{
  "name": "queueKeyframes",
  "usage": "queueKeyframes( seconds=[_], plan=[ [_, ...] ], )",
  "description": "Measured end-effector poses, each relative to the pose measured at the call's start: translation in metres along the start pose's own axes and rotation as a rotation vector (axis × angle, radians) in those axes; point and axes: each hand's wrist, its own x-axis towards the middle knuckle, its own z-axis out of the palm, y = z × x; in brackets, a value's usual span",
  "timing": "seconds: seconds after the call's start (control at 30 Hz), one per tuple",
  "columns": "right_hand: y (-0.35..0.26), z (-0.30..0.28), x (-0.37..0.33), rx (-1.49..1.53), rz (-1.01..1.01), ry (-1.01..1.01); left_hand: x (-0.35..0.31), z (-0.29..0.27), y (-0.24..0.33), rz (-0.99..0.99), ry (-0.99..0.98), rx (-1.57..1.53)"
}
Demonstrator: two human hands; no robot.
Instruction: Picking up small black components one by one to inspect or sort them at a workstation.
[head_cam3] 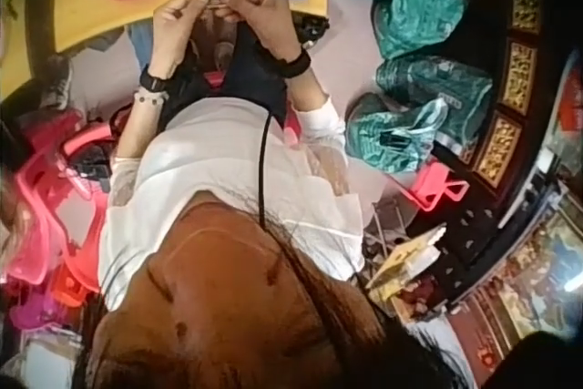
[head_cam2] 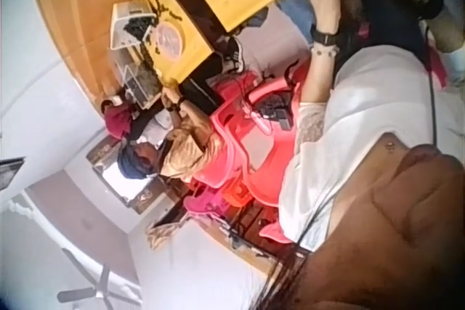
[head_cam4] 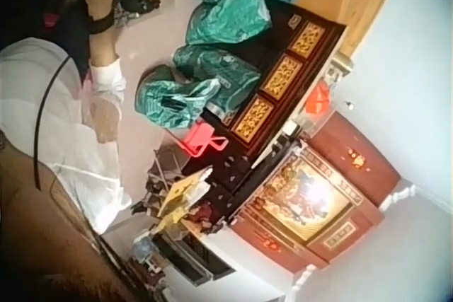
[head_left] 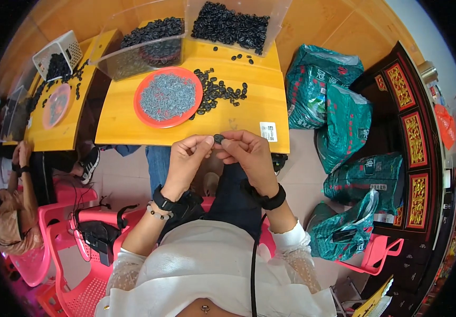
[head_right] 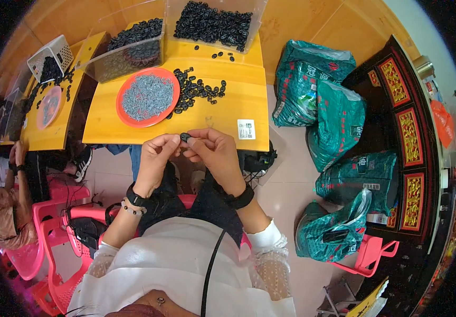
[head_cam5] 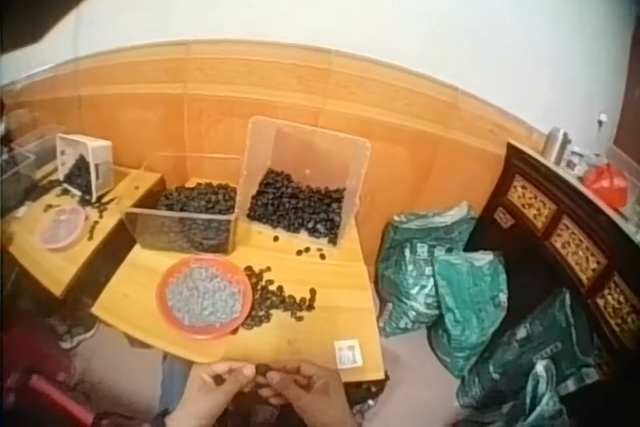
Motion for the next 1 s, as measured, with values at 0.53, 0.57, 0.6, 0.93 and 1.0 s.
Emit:
queueKeyframes(
  seconds=[0.53,0.57,0.6,0.93,1.0],
  plan=[
    [0.007,-0.005,-0.002,-0.097,-0.041,-0.066,-0.007,-0.001,0.003,-0.031,0.016,-0.01],
    [0.007,-0.006,-0.002,-0.109,-0.06,-0.065,-0.007,0.0,0.004,-0.021,0.026,0.004],
    [0.008,-0.006,-0.002,-0.121,-0.078,-0.063,-0.007,0.0,0.005,-0.012,0.035,0.017],
    [0.01,-0.004,-0.007,-0.538,-0.386,-0.087,-0.011,-0.005,0.003,-0.032,-0.02,0.094],
    [0.012,-0.002,-0.008,-0.332,-0.335,-0.063,-0.012,-0.004,0.0,-0.027,-0.028,0.025]
  ],
)
